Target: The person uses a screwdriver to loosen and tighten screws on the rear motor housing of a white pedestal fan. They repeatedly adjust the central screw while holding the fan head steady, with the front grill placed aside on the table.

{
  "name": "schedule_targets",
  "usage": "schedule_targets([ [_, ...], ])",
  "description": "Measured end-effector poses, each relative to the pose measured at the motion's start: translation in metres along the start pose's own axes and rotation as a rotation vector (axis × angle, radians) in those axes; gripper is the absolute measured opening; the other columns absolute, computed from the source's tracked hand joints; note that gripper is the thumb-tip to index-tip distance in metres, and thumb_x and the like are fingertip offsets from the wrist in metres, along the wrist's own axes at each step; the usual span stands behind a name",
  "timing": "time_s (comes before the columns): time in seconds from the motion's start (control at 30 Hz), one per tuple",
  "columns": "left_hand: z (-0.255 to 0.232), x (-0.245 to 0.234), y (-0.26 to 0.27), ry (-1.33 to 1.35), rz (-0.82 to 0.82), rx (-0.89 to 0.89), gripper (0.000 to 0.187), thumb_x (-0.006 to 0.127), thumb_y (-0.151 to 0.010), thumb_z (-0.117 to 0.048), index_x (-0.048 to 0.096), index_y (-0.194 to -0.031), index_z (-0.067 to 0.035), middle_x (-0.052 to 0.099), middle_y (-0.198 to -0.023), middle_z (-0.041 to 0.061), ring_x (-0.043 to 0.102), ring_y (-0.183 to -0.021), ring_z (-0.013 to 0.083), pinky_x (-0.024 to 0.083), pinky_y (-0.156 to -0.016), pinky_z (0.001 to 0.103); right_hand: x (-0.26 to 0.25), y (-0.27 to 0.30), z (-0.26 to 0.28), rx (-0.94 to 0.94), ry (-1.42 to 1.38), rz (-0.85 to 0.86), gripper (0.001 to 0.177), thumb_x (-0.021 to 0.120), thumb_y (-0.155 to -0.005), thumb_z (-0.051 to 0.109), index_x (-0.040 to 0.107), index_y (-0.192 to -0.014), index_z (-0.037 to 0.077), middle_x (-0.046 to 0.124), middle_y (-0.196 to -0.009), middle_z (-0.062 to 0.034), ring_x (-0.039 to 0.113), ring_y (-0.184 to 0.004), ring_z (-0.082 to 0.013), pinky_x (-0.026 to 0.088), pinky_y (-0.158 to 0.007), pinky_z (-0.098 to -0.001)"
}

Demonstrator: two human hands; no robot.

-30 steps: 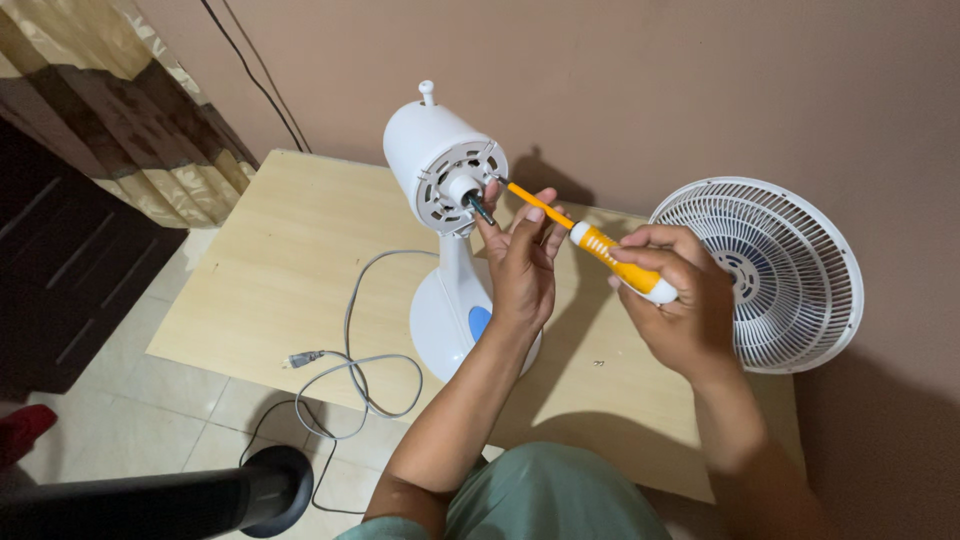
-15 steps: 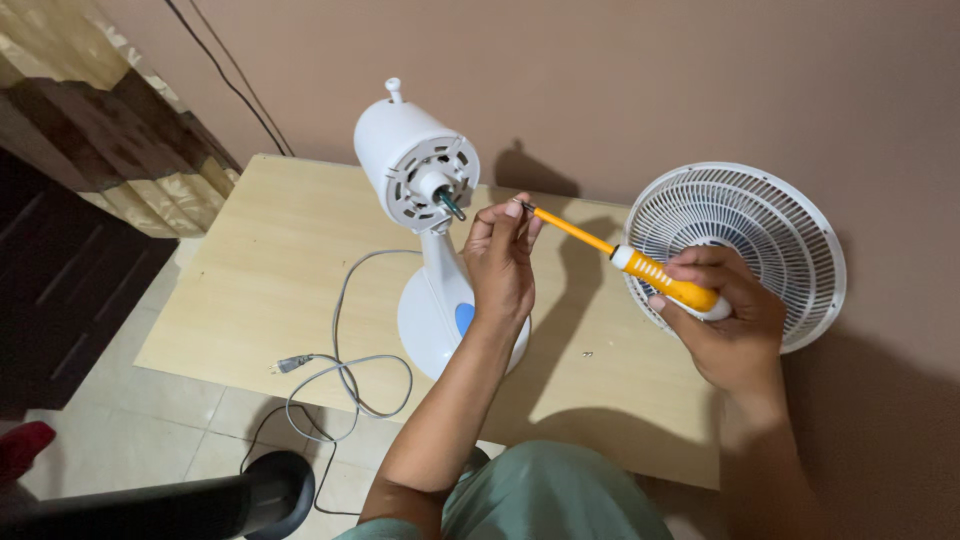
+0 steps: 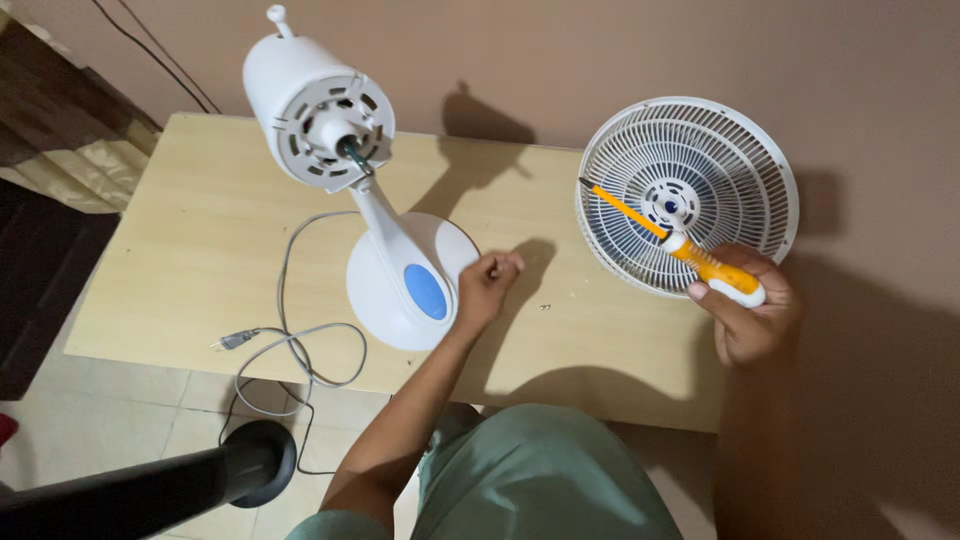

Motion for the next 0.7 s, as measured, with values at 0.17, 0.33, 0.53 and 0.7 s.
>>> schedule_targets([
  [0.17,0.036,0.019,0.045,-0.346,-0.007,0.103,0.005,0.073,-0.089,-0.004,0.073,-0.093,-0.002,0.074,-0.094,0.013,0.072,-0.077,0.0197,0.058,-0.068,0.030,-0.035,0.011,-0.019,0.111,0.049,-0.095,0.036,0.070,-0.088,-0.011,0.063,-0.123,-0.008,0.070,-0.114,-0.0182,0.070,-0.109,-0.0223,0.058,-0.101,-0.0342],
  [0.33,0.033,0.032,0.067,-0.493,-0.126,0.134,0.006,0.074,-0.083,-0.006,0.070,-0.086,-0.003,0.072,-0.087,0.013,0.068,-0.073,0.0265,0.055,-0.065,0.037,-0.055,0.015,-0.037,0.156,-0.045,-0.092,0.039,0.071,-0.086,-0.012,0.063,-0.124,-0.009,0.069,-0.116,-0.0182,0.069,-0.110,-0.0220,0.058,-0.098,-0.0338],
  [0.53,0.017,0.043,0.069,-0.591,-0.203,0.184,0.007,0.075,-0.079,-0.006,0.072,-0.085,-0.005,0.068,-0.077,0.013,0.065,-0.074,0.0300,0.054,-0.066,0.042,-0.057,0.017,-0.048,0.187,-0.102,-0.056,0.040,0.070,-0.087,-0.016,0.062,-0.126,-0.009,0.067,-0.119,-0.0203,0.067,-0.111,-0.0234,0.057,-0.100,-0.0356],
  [0.7,0.015,0.046,0.074,-0.570,-0.232,0.212,0.008,0.077,-0.079,-0.006,0.071,-0.084,-0.006,0.072,-0.084,0.010,0.067,-0.080,0.0275,0.055,-0.070,0.039,-0.054,0.021,-0.056,0.194,-0.145,-0.042,0.042,0.070,-0.085,-0.017,0.062,-0.125,-0.010,0.067,-0.120,-0.0193,0.068,-0.112,-0.0232,0.057,-0.101,-0.0356],
])
Point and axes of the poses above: each hand's wrist, its own y-axis away from the middle knuckle, its own x-axis out of the palm, z = x × y, the point moved 6 cm from there along -y, towards the middle knuckle
